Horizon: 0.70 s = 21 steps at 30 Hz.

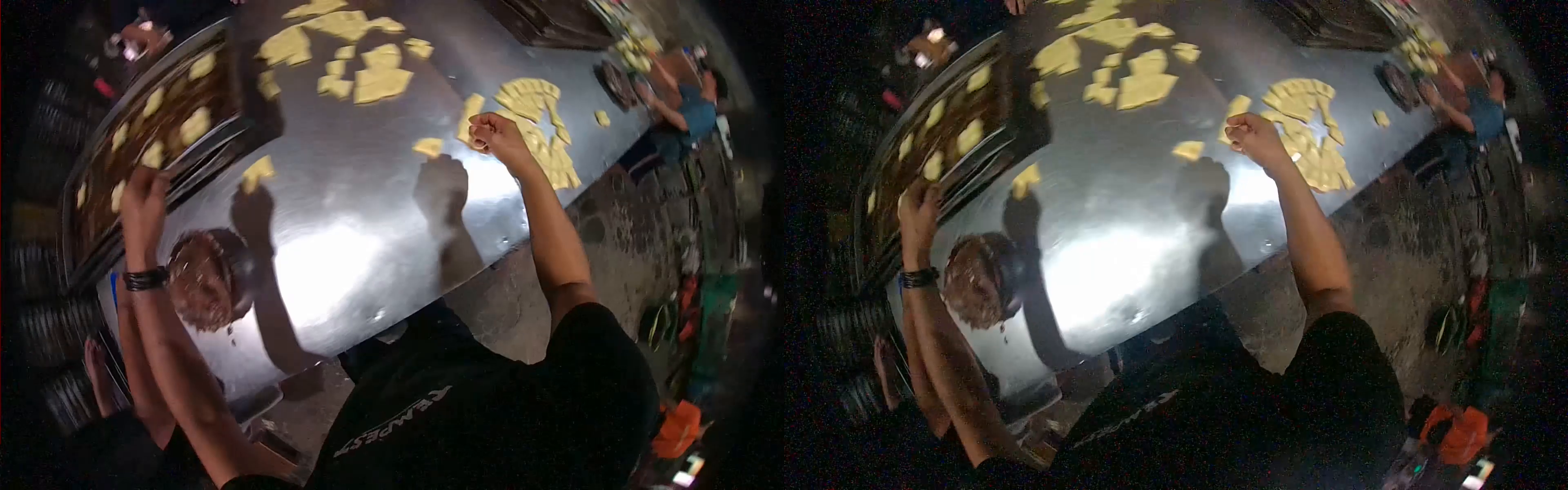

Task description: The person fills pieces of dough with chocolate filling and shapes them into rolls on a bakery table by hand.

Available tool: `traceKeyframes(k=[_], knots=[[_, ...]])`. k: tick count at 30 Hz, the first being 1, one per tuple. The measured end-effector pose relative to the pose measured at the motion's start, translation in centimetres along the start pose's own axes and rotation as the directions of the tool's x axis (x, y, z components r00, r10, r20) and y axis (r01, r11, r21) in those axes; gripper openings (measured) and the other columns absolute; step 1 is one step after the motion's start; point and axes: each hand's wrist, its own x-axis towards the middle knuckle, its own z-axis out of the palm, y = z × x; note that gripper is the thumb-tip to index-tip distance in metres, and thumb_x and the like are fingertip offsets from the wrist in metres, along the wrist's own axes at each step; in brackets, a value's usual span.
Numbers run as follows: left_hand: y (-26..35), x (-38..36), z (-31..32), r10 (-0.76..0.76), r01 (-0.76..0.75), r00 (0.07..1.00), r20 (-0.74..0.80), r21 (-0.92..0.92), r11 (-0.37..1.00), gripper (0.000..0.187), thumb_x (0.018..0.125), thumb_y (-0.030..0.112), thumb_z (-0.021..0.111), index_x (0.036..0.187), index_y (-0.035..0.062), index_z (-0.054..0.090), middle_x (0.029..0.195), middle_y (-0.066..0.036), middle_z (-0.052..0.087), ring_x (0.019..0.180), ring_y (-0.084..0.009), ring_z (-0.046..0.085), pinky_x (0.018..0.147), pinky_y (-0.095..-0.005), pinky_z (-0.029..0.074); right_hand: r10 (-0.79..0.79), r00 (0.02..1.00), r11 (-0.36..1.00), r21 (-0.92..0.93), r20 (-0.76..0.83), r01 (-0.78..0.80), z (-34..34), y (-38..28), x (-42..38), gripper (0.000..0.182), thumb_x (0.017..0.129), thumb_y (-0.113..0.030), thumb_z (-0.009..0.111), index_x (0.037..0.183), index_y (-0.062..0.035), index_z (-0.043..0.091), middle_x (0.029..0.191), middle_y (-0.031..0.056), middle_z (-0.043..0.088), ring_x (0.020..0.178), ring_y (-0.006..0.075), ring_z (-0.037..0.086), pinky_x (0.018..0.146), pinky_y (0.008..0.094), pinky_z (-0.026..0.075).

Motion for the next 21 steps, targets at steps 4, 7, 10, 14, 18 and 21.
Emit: traceKeyframes(k=[4, 7, 10, 14, 18, 21], knots=[[13.1, 0.1, 15.4, 0.114, -0.027, 0.878, 0.465, -0.189, 0.982, 0.023, 0.088, 0.017, 0.058, 0.104, -0.0001, 0.062, 0.091, -0.005, 0.065, 0.083, -0.0142, 0.06, 0.071, -0.0278, 0.049, -0.071, 0.982, 0.996, -0.073, -0.173, 0.059, -11.3, 3.5, 1.4, 0.029, 0.085, -0.016, 0.06, 0.105, 0.0044, 0.061, 0.08, 0.0041, 0.061, 0.066, 0.0099, 0.054, 0.062, 0.0236, 0.045], [17.5, -1.6, 26.0, 0.271, -0.173, 0.853, 0.446, -0.249, 0.953, 0.029, 0.083, 0.016, 0.063, 0.107, 0.0004, 0.062, 0.106, -0.016, 0.061, 0.087, -0.0266, 0.062, 0.074, -0.0345, 0.051, -0.085, 0.995, 0.962, -0.263, -0.042, 0.072, -14.7, 5.3, 4.8, 0.037, 0.083, -0.022, 0.061, 0.11, 0.0016, 0.062, 0.098, 0.013, 0.066, 0.084, 0.0196, 0.063, 0.074, 0.0302, 0.049], [18.9, -3.2, 32.6, 0.331, -0.335, 0.843, 0.424, -0.067, 0.94, 0.031, 0.08, 0.017, 0.066, 0.106, 0.0002, 0.062, 0.114, -0.016, 0.058, 0.097, -0.0319, 0.058, 0.084, -0.0388, 0.048, -0.19, 0.972, 0.754, -0.615, 0.137, 0.234, -12.9, 4.2, 7.3, 0.041, 0.084, -0.032, 0.06, 0.112, -0.0026, 0.063, 0.105, 0.0147, 0.065, 0.093, 0.0241, 0.063, 0.082, 0.033, 0.048], [20.0, -3.1, 35.0, 0.411, -0.455, 0.809, 0.421, 0.005, 0.891, 0.034, 0.074, 0.013, 0.069, 0.106, 0.0042, 0.062, 0.119, -0.011, 0.054, 0.105, -0.0299, 0.051, 0.084, -0.0411, 0.047, -0.483, 0.852, 0.264, -0.893, 0.205, 0.365, -8.8, 6.0, 13.4, 0.04, 0.078, -0.033, 0.063, 0.107, -0.0049, 0.066, 0.097, 0.0159, 0.066, 0.09, 0.0311, 0.062, 0.087, 0.0397, 0.047], [22.0, -4.6, 34.4, 0.241, -0.182, 0.829, 0.504, -0.163, 0.97, 0.028, 0.074, 0.01, 0.069, 0.099, 0.0016, 0.059, 0.091, -0.014, 0.062, 0.087, -0.0311, 0.059, 0.077, -0.0397, 0.048, -0.521, 0.743, 0.358, -0.683, 0.42, 0.637, -8.4, 5.5, 14.4, 0.031, 0.073, -0.021, 0.067, 0.101, -0.0072, 0.064, 0.084, 0.0142, 0.064, 0.082, 0.0319, 0.061, 0.083, 0.0399, 0.047], [24.2, -4.7, 35.0, 0.011, 0.183, 0.89, 0.456, -0.379, 0.907, 0.018, 0.077, 0.003, 0.059, 0.093, 0.001, 0.051, 0.079, -0.018, 0.061, 0.076, -0.032, 0.063, 0.069, -0.0381, 0.048, -0.169, 0.897, 0.784, -0.496, 0.408, 0.373, -9.4, 3.1, 11.9, 0.033, 0.075, -0.013, 0.059, 0.107, -0.0063, 0.059, 0.104, 0.0194, 0.06, 0.091, 0.0328, 0.06, 0.085, 0.0407, 0.046]])
